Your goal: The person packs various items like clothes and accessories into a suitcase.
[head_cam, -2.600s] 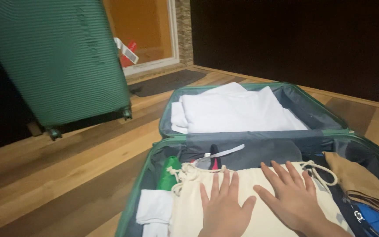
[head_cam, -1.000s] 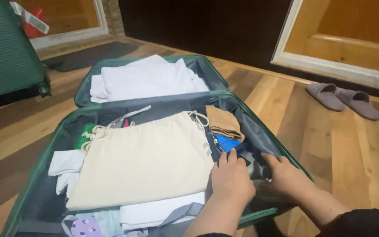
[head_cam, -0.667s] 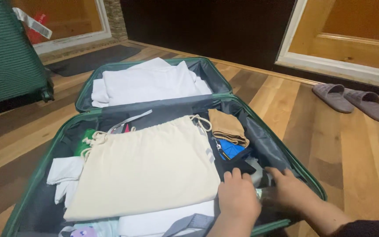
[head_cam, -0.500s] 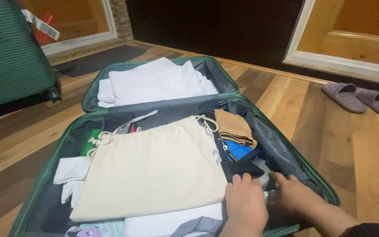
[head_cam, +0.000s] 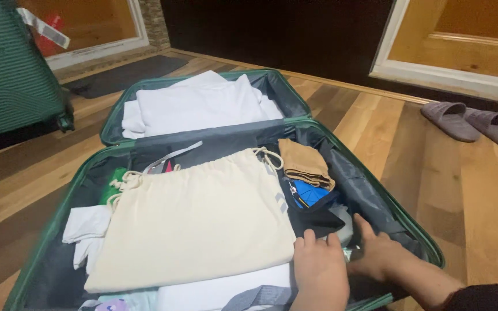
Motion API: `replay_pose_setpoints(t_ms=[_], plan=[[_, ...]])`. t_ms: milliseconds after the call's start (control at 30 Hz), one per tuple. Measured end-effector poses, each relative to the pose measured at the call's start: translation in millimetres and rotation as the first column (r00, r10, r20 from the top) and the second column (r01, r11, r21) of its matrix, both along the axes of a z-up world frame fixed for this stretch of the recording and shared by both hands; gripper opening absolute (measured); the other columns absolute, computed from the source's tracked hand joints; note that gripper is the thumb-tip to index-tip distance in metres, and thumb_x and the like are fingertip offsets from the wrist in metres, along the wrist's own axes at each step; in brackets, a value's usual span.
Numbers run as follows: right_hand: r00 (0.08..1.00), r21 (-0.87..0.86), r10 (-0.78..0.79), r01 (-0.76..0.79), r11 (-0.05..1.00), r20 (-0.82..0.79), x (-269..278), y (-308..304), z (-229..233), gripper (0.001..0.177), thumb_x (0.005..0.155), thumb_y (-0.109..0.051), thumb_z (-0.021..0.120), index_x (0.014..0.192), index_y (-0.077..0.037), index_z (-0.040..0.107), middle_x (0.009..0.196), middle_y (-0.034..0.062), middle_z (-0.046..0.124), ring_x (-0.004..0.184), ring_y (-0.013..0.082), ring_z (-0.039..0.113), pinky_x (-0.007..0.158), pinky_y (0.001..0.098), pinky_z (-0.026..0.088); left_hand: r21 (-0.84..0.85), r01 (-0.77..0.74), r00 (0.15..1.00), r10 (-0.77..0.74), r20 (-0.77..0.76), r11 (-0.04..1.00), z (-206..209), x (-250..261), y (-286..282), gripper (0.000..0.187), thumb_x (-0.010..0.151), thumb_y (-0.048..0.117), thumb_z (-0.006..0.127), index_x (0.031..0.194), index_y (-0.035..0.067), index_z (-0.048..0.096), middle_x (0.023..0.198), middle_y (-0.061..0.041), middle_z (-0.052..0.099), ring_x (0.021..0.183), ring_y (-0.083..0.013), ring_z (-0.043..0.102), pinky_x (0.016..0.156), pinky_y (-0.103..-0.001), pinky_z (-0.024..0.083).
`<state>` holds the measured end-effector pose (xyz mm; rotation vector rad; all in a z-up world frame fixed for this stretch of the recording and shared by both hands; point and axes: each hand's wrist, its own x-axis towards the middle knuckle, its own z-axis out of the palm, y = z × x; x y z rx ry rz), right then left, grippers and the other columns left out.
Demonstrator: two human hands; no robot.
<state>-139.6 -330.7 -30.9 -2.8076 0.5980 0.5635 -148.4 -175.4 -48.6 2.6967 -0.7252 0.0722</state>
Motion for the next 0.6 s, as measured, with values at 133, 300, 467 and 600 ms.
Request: replay_pose_setpoints(t_ms=[133,300,467,600], plan=[[0.999,0.075,0.032,-0.035,0.997,0.031,4.6,-5.4,-25.9,0.141,0.064,-0.06,0.086,0.166,-0.028,-0.005,0.15,0.0341,0.046,0.141,0.0442,0.052,0.119,0.0405,0.044,0.099,0.023,0.995,-0.013,-0.098,0.995,-14.3,-0.9,-2.3,0.044,0.089,0.023,0.07,0.124,-0.001,0.059,0.11,-0.022,0.073,0.136,-0.0339,0.042,0.105,-0.046,0.029],[0.999,0.106,0.03,-0.034,0.994,0.033,10.7,-5.4,-38.1,0.138,0.066,-0.059,0.086,0.166,-0.028,-0.004,0.15,0.0359,0.044,0.142,0.0445,0.049,0.119,0.0394,0.044,0.084,0.026,0.998,-0.021,-0.06,0.996,-20.5,-1.9,-0.7,0.05,0.089,0.024,0.069,0.128,-0.004,0.057,0.121,-0.026,0.069,0.146,-0.0374,0.032,0.112,-0.05,0.021],[0.996,0.108,0.026,-0.035,0.994,0.082,22.6,-28.6,-68.6,0.137,0.065,-0.059,0.086,0.167,-0.024,0.001,0.148,0.0322,0.05,0.144,0.043,0.048,0.12,0.0393,0.043,0.061,0.043,0.984,-0.032,-0.177,0.997,-43.9,8.4,-11.0,0.058,0.09,0.032,0.064,0.131,-0.009,0.055,0.126,-0.029,0.065,0.152,-0.0375,0.022,0.116,-0.053,0.012],[0.998,0.218,0.009,-0.023,0.976,0.065,28.1,-40.9,-82.6,0.146,0.06,-0.058,0.092,0.165,-0.018,0.0,0.148,0.027,0.056,0.142,0.0367,0.057,0.119,0.036,0.046,-0.1,0.015,1.0,-0.016,-0.014,0.995,-116.2,23.4,-30.1,0.054,0.099,0.037,0.057,0.115,-0.014,0.063,0.108,-0.035,0.07,0.156,-0.0405,0.021,0.121,-0.058,0.009]])
